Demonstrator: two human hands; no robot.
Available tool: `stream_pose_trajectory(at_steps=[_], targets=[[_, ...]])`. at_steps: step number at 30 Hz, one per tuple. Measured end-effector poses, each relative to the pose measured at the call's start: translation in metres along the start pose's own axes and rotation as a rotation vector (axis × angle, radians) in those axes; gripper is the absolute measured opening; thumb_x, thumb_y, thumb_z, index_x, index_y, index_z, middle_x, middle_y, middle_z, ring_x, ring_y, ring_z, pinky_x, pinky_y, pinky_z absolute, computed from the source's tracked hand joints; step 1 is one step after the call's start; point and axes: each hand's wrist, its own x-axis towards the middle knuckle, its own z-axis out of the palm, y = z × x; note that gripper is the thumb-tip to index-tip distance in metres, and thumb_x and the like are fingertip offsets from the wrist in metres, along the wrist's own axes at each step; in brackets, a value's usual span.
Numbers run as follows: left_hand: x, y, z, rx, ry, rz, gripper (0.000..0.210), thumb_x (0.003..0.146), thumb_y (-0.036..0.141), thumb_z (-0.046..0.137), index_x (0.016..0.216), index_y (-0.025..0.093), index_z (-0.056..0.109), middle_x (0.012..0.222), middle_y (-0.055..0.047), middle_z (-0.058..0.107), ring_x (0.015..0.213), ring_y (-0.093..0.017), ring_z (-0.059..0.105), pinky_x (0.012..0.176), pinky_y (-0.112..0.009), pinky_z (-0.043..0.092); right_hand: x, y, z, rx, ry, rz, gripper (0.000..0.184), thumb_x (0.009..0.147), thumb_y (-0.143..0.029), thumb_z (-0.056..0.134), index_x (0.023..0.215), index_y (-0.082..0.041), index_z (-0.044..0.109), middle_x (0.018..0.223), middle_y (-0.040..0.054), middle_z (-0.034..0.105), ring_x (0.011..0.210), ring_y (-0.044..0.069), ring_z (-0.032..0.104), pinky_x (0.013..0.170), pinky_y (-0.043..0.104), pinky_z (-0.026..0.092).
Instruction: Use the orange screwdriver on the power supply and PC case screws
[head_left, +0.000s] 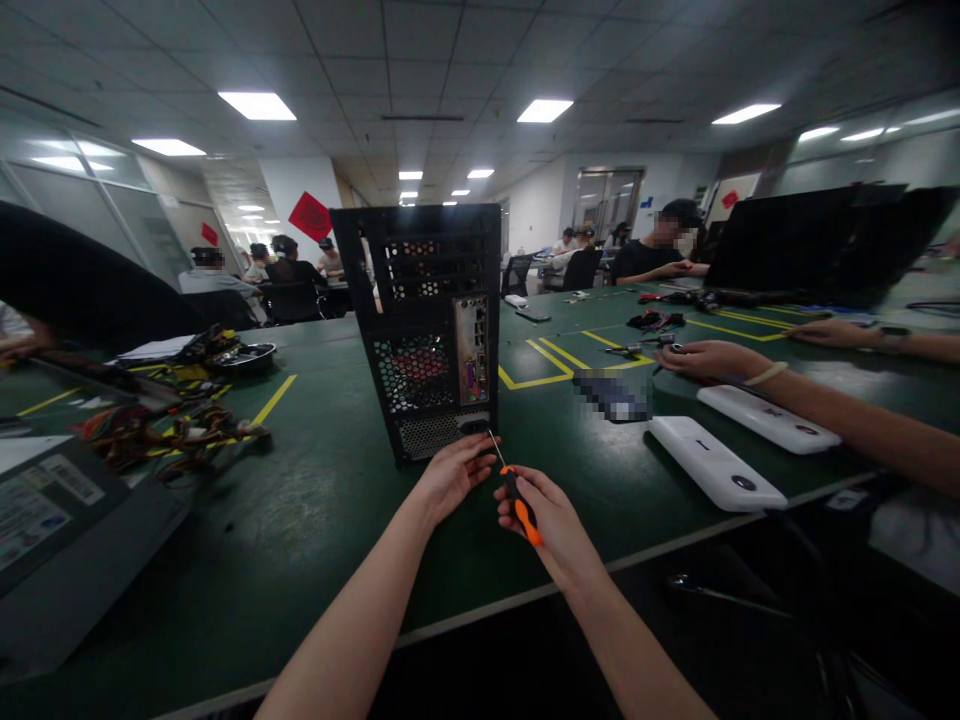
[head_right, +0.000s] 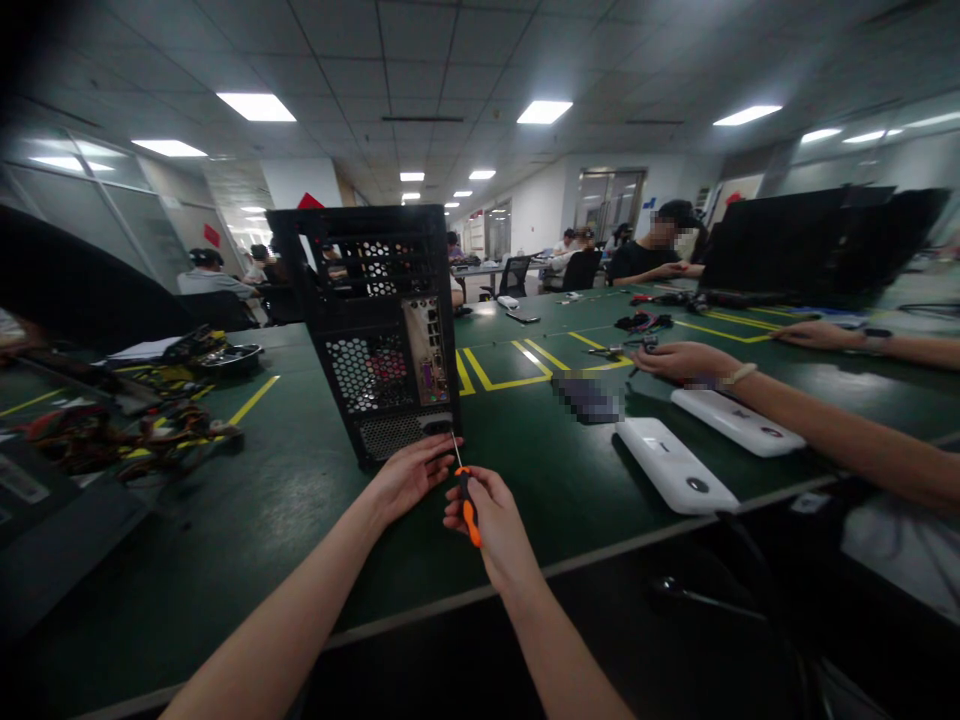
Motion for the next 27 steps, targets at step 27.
stream_pose_trajectory(at_steps=[27], targets=[[-0.0006, -0.0018, -0.0034, 0.001, 0.002, 0.022, 0.027, 0.071, 0.014, 0.057, 0.098, 0.011, 0.058, 0.113, -0.014, 0.055, 0.071, -0.01, 0.059, 0.061, -0.021, 0.046, 0.0021, 0.0046, -0.0018, 0.036, 0.108, -0.055, 0.025, 0.065, -0.027, 0.06, 0.085, -0.018, 0.048, 0.072, -0.0002, 0.055, 0.059, 0.009, 0.05, 0.043, 0.018, 0.037]])
